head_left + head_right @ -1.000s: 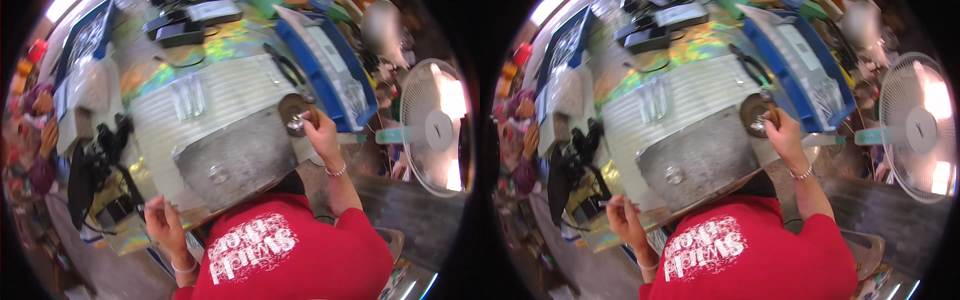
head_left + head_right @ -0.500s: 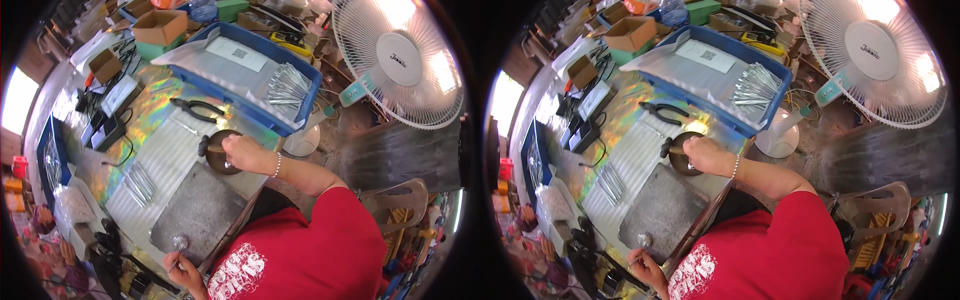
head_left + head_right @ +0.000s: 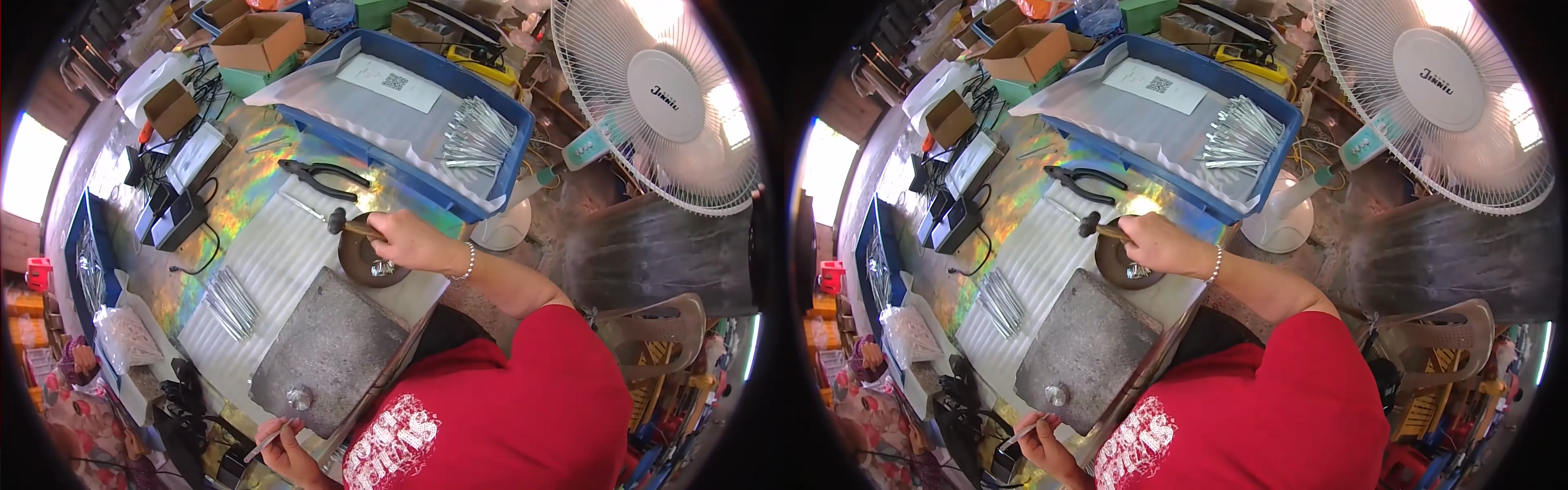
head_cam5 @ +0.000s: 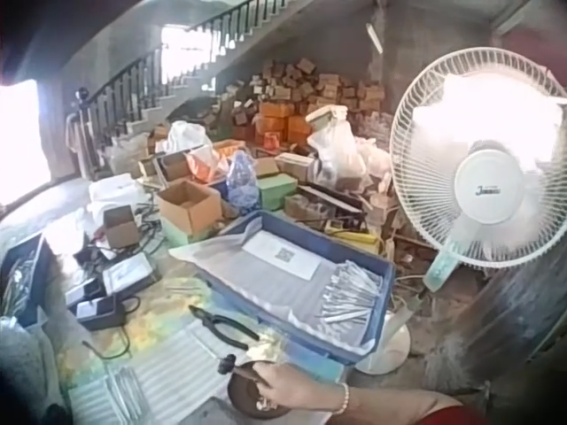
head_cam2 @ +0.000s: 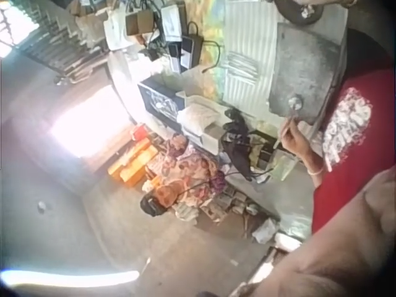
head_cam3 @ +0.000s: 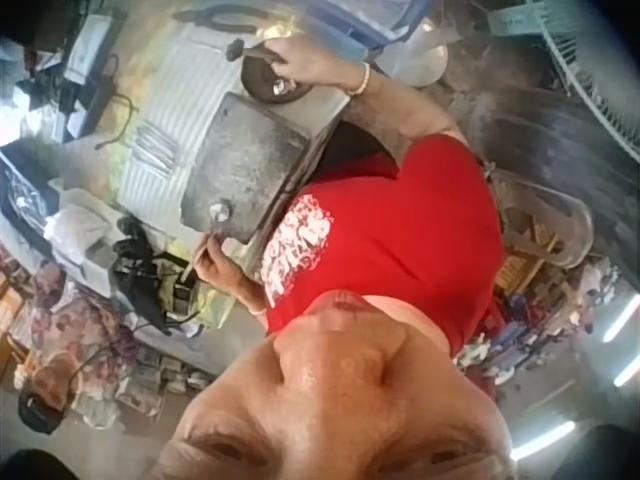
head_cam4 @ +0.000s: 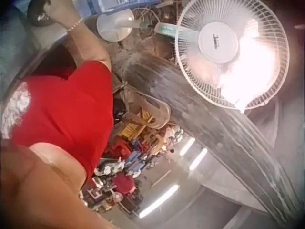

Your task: Marking and shaping small metal components using a hammer and punch on a stone block, followed by sorting the pieces.

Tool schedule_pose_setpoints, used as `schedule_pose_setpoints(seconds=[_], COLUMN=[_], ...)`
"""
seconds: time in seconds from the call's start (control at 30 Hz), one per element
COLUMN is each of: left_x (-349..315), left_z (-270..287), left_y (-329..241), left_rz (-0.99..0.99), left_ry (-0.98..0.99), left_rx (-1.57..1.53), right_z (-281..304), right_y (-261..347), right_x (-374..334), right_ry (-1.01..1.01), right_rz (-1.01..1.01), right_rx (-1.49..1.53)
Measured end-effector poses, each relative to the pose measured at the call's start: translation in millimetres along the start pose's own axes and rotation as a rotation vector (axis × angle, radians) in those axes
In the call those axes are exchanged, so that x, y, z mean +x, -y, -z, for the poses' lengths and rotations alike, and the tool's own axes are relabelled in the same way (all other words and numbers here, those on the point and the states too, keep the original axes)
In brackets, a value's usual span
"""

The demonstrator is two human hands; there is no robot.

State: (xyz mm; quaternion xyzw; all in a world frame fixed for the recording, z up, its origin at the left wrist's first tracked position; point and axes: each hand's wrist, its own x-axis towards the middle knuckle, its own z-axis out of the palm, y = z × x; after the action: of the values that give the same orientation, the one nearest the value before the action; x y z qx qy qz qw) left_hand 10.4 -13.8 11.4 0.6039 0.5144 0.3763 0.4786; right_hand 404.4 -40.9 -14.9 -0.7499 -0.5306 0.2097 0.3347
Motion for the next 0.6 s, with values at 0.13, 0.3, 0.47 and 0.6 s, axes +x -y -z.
schedule_pose_setpoints(seconds=[0.13, 0.3, 0.47, 0.6], left_x=[-3, -9, -1, 9], left_z=[0, -8, -20, -28], left_y=[-11, -27, -35, -28], left_rz=[-0.033, 0.05, 0.407, 0.495], left_ry=[0.083, -0.015, 0.096, 0.28], left_rx=[-0.177, -0.515, -0.748, -1.105], right_z=[4, -5, -13, -42], right_y=[8, 54, 127, 158], right_x=[-12, -27, -44, -55], right_ry=[-0.039, 0.118, 0.49, 0.63], right_rz=[-0.063, -0.119, -0.341, -0.332], right_rx=[0.169, 0.769, 0.89, 1.15])
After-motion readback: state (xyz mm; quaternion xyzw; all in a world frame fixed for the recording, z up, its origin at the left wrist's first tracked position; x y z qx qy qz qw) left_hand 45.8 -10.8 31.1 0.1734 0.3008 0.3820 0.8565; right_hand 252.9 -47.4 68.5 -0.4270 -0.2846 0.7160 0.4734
